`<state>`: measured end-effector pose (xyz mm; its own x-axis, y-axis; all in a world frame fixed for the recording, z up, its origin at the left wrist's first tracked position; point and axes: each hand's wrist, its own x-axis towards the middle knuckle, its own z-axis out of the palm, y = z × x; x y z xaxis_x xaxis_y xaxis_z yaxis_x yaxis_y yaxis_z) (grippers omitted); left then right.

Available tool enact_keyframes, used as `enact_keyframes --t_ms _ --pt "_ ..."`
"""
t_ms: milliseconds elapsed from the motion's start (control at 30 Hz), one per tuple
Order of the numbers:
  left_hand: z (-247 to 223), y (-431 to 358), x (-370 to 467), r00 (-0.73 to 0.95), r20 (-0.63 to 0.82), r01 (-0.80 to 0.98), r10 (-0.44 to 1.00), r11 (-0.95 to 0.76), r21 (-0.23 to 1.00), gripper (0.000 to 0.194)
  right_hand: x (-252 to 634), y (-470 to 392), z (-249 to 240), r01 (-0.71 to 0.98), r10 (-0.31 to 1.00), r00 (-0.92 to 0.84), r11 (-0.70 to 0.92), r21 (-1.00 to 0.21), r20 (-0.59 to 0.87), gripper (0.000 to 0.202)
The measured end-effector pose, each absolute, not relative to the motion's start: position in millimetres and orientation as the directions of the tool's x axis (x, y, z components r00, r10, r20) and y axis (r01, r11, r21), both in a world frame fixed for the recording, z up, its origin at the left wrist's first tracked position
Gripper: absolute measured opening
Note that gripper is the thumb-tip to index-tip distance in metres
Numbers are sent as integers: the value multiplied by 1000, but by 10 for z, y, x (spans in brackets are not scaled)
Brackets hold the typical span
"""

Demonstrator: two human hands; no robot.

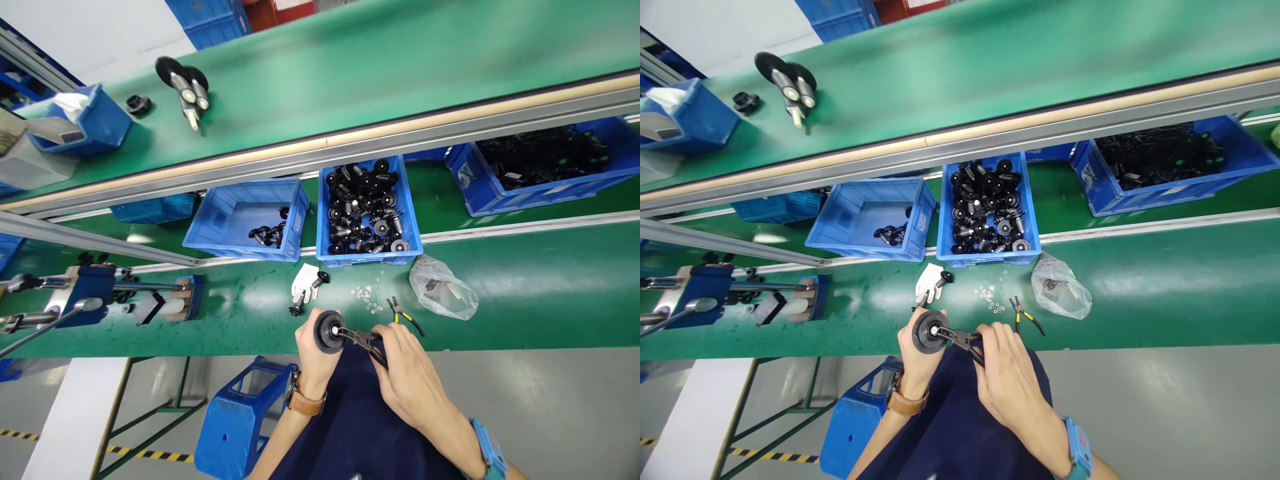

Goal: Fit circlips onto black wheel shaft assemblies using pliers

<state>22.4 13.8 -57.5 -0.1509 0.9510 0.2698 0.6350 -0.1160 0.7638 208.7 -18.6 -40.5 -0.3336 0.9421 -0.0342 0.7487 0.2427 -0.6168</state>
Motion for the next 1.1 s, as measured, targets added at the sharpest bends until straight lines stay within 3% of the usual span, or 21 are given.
enact_keyframes --t_ms 400,1100 --pt "-613 111 222 -150 265 629 953 -115 769 19 2088 -176 -337 818 919 -375 266 -510 -123 35" --pt "-579 115 243 -144 300 628 943 -147 764 19 2098 -191 -297 856 921 -378 308 -416 -94 45"
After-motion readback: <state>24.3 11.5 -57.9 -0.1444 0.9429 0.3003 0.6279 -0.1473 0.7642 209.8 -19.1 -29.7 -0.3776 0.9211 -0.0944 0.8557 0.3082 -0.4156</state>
